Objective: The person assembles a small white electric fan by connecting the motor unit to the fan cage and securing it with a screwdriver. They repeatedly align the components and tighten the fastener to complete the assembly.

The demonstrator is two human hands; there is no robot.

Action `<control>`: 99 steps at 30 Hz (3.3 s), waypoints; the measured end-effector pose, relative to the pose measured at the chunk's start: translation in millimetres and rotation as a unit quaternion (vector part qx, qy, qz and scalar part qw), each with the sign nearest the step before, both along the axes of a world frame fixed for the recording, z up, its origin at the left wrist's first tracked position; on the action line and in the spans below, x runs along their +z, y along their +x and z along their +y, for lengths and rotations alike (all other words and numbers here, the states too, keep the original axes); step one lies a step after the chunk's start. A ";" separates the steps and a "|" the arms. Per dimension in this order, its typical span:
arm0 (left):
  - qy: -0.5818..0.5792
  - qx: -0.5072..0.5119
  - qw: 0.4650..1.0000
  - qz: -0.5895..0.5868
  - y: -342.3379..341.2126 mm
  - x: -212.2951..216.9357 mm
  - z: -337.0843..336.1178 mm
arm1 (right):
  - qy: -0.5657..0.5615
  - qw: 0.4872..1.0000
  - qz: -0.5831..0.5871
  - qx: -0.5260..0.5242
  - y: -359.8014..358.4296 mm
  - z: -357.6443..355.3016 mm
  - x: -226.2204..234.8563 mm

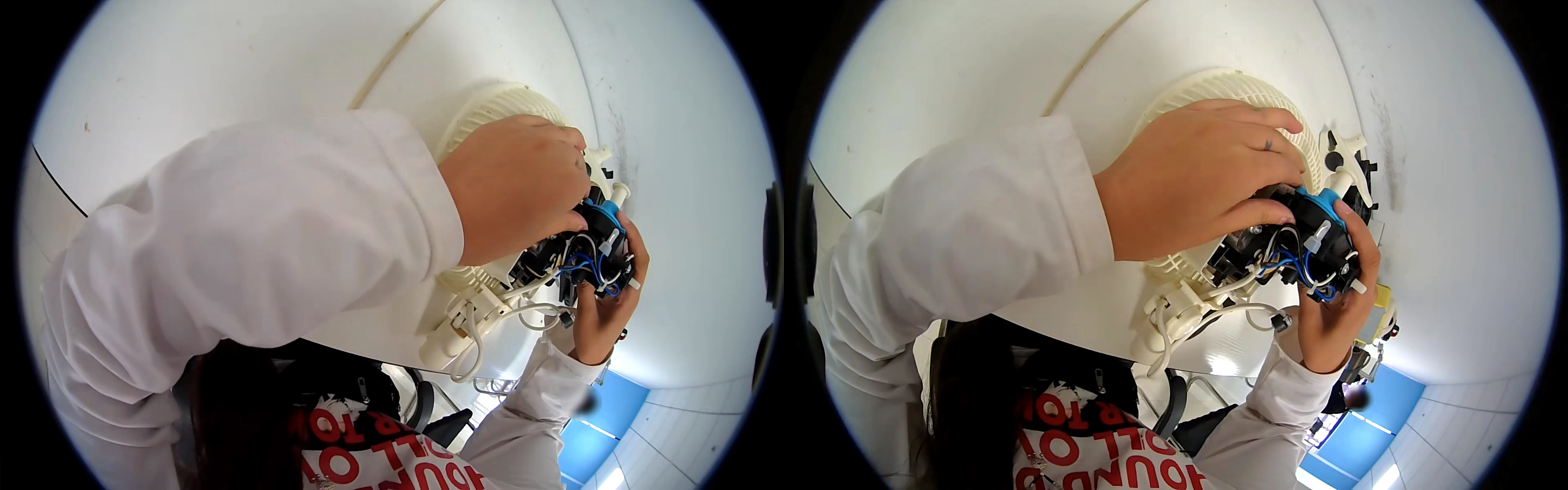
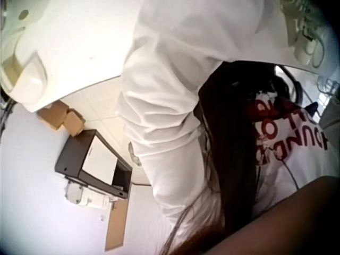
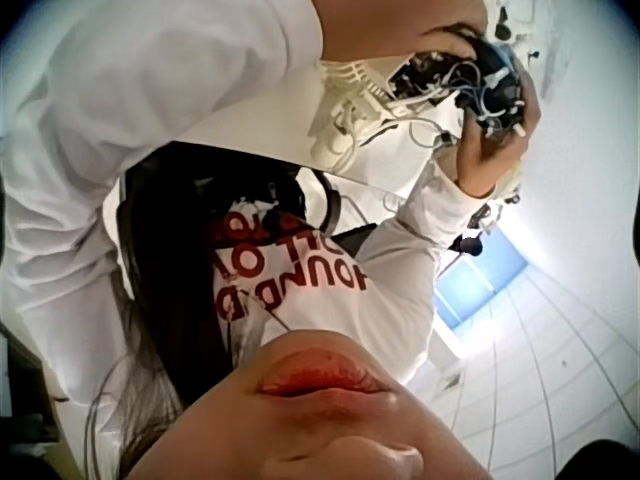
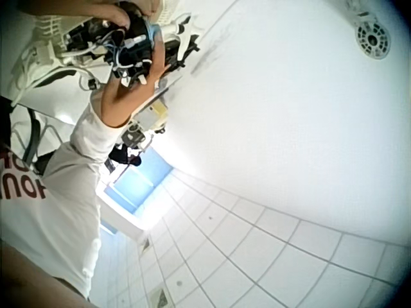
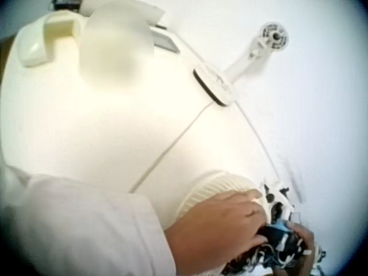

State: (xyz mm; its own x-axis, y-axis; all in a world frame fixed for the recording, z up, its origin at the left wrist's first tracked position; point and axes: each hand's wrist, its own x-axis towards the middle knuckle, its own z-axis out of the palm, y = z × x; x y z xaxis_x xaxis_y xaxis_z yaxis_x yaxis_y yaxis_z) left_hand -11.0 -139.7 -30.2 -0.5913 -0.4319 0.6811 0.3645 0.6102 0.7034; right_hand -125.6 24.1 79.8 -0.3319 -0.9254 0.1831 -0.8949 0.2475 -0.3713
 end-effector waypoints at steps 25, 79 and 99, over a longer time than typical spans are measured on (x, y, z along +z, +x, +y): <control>0.104 0.000 0.994 0.015 -7.0 1.9 3.2 | -0.026 1.000 -0.007 0.015 -4.9 3.7 2.2; 0.022 -0.006 1.000 0.009 -6.5 -0.1 4.7 | -0.012 0.999 0.028 0.013 -18.2 6.3 -2.3; 0.052 -0.016 0.996 0.070 -7.4 2.9 -1.1 | -0.006 1.000 -0.010 0.019 -16.0 4.6 -2.5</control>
